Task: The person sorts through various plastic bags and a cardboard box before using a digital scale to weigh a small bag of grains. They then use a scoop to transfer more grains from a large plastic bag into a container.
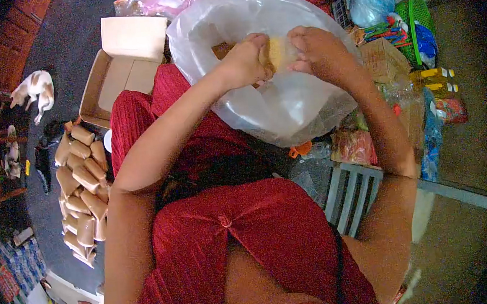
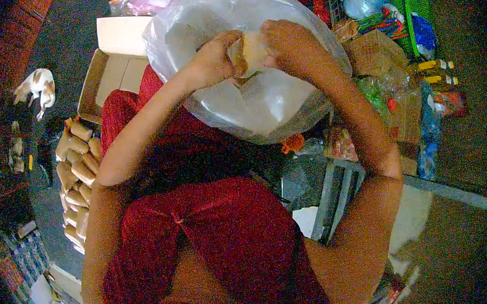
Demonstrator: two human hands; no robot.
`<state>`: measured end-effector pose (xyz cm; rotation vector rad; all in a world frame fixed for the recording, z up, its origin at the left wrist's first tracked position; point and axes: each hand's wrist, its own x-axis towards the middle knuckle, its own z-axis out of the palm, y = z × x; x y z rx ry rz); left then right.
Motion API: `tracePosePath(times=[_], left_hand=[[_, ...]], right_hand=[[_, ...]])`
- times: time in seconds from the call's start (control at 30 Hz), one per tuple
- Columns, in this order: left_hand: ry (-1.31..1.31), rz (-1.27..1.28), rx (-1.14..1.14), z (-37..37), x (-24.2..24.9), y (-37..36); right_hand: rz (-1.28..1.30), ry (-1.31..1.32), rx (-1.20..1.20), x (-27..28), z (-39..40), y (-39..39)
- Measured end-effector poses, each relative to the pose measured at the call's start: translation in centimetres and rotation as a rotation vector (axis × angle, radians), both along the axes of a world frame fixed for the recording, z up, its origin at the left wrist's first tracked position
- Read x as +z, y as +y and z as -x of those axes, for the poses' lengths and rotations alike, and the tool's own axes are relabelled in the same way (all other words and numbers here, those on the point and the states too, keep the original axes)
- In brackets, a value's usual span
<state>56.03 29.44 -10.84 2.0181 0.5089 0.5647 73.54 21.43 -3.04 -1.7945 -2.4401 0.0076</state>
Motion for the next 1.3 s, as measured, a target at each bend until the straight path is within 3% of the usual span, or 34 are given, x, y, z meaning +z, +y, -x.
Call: tracePosePath(times=[0.07, 0.17, 0.3, 0.37, 0.57, 1.0, 1.1, 1.2, 1.27, 1.3], left_hand=[[-0.036, 0.172, -0.015, -0.1, -0.3, 0.3], [-0.130, 0.355, 0.028, 0.2, -0.2, 0.1], [-0.206, 0.494, 0.003, 0.0, -0.9, 1.3], [-0.138, 0.536, 0.045, 0.8, 0.5, 1.0], [-0.286, 0.686, 0.067, 1.5, 1.5, 0.5], [-0.317, 0.649, 0.088, 3.5, 1.1, 1.2], [-0.296, 0.675, 0.136, 3.8, 1.3, 0.8], [-0.365, 0.694, 0.166, 3.8, 1.0, 0.8], [-0.276, 0.616, 0.158, 3.9, 0.2, 1.3], [-0.277, 0.616, 0.159, 4.1, 0.2, 1.6]], right_hand=[[0.252, -0.170, -0.100, 2.1, 1.6, 1.1], [0.160, -0.273, 0.072, 3.1, 2.1, 2.0], [0.104, -0.362, 0.125, 4.6, 4.2, 3.6], [0.245, -0.508, 0.124, 5.5, 5.8, 4.4], [0.341, -0.497, 0.117, 8.3, 9.2, 5.1], [0.222, -0.543, 0.205, 6.7, 11.5, 6.5], [0.148, -0.521, 0.158, 7.2, 10.8, 6.2], [0.292, -0.492, 0.147, 7.9, 9.4, 6.5], [0.276, -0.407, -0.084, 8.2, 7.4, 5.9], [0.277, -0.408, -0.083, 8.5, 6.1, 5.3]])
